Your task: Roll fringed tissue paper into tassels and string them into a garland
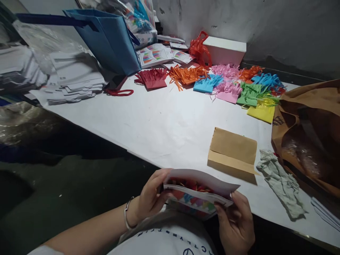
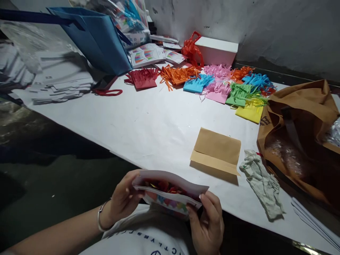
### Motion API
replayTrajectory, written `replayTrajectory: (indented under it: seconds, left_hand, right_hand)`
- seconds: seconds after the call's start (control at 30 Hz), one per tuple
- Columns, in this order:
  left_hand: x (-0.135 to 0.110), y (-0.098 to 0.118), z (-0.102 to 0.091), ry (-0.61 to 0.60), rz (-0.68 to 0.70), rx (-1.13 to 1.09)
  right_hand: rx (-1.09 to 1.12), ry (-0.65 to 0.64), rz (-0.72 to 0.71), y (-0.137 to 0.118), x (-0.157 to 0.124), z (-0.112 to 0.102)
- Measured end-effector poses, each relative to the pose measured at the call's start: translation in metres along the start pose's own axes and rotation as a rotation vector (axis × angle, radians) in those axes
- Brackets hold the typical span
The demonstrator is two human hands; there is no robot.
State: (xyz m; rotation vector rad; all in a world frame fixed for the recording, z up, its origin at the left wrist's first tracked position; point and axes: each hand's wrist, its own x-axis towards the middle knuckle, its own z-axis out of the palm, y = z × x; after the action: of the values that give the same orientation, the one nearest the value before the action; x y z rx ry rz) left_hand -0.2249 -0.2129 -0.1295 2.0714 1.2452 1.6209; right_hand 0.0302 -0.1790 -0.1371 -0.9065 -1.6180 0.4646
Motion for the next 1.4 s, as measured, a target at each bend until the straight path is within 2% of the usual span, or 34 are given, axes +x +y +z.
replayTrajectory:
  seconds: [0.13, 0.27, 0.33, 0.4, 0.5, 0.57, 0.63, 0.7, 0.87, 0.93, 1.0, 1.1, 1.27, 1.4]
  left_hand:
    - [0.033, 0.004, -0.014, -0.117, 0.121, 0.122]
    - [0.071, 0.008, -0.023, -0.345, 0.047, 0.080]
    - [0.084, 0.014, -0.025, -0.425, -0.006, 0.030]
    - [0.091, 0.020, -0.023, -0.458, -0.062, -0.075]
    - [0.091, 0.027, -0.014, -0.373, -0.182, -0.296]
    - [0.089, 0.027, -0.006, -0.321, -0.261, -0.401]
    - [0.089, 0.026, 0.001, -0.389, -0.270, -0.455]
    - [0.090, 0.023, 0.007, -0.451, -0.201, -0.465]
    - [0.091, 0.014, 0.010, -0.345, 0.036, -0.362]
    - [0.093, 0.013, 0.006, -0.401, 0.037, -0.416]
    - [0.098, 0.015, 0.000, -0.523, -0.012, -0.446]
    - [0.106, 0.020, -0.005, -0.641, -0.070, -0.383]
    - [0.106, 0.022, 0.000, -0.569, -0.013, -0.286]
    - [0.102, 0.017, 0.002, -0.547, -0.008, -0.269]
  right_hand:
    - [-0.011, -0.051, -0.016, 0.002, 0.001, -0.019]
    - [-0.106, -0.187, -0.109, 0.000, 0.003, -0.044]
    - [-0.121, -0.179, -0.086, -0.005, 0.009, -0.046]
    - [-0.052, -0.111, 0.057, -0.011, 0.018, -0.041]
    - [0.226, -0.014, 0.360, -0.019, 0.033, -0.028]
    - [0.429, -0.072, 0.516, -0.021, 0.041, -0.021]
    - [0.564, -0.256, 0.560, -0.019, 0.046, -0.017]
    - [0.593, -0.372, 0.495, -0.015, 0.050, -0.016]
    - [0.409, -0.229, 0.208, -0.009, 0.055, -0.014]
    - [0.337, -0.276, 0.071, -0.007, 0.057, -0.015]
    - [0.230, -0.313, -0.115, -0.004, 0.060, -0.017]
    - [-0.005, -0.335, -0.390, -0.002, 0.063, -0.024]
    - [-0.281, -0.407, -0.656, -0.005, 0.066, -0.034]
    - [-0.320, -0.433, -0.708, -0.003, 0.073, -0.037]
